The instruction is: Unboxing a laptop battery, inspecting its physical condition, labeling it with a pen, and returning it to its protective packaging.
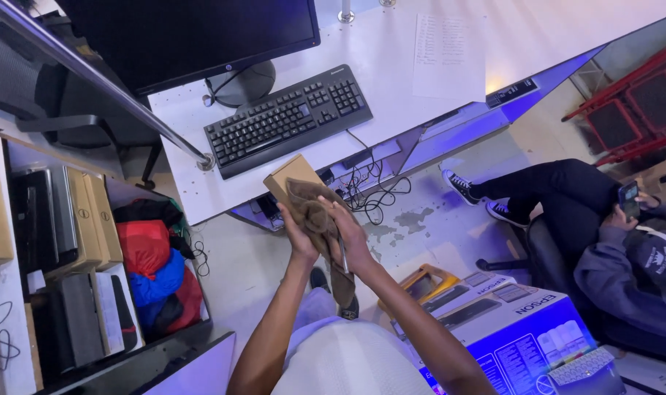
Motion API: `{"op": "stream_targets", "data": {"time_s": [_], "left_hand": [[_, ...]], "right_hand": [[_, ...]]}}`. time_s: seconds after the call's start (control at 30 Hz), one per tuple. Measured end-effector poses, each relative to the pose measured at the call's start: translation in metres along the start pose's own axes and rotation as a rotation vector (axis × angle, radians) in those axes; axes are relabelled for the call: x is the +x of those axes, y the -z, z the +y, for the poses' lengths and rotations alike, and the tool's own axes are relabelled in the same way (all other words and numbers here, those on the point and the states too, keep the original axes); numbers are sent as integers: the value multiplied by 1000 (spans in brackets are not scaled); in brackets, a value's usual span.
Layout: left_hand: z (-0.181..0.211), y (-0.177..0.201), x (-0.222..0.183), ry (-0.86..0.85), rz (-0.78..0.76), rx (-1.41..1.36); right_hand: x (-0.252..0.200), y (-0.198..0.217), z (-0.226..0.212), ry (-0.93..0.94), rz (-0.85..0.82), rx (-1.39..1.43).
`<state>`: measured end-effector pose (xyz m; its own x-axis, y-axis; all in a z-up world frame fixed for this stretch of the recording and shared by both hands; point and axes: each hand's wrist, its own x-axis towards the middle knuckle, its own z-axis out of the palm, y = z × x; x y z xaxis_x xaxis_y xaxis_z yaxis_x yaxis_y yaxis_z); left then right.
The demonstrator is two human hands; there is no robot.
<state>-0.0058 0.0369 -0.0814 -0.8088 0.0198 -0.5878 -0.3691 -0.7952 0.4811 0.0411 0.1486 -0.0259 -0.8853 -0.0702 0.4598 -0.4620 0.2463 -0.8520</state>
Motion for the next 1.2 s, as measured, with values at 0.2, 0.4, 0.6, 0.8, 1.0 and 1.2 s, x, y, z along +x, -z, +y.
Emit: {"op": "stream_targets", "data": {"time_s": [0.2, 0.4, 0.6, 0.8, 1.0, 1.2], "left_hand": [[28, -25, -6, -95, -70, 225], [49, -31, 10, -22, -39, 289], [87, -52, 17, -85, 33, 174], [98, -80, 13, -44, 67, 9], [79, -67, 55, 8, 59, -14], [75, -76, 85, 16, 31, 2]], "right_hand": [[62, -15, 18, -247, 46, -142], [104, -14, 67, -455, 16, -120], [60, -23, 58, -477, -25, -131], [58, -21, 45, -758, 167, -23], [67, -17, 55, -847, 290, 102], [69, 17, 96, -747, 257, 36]]}}
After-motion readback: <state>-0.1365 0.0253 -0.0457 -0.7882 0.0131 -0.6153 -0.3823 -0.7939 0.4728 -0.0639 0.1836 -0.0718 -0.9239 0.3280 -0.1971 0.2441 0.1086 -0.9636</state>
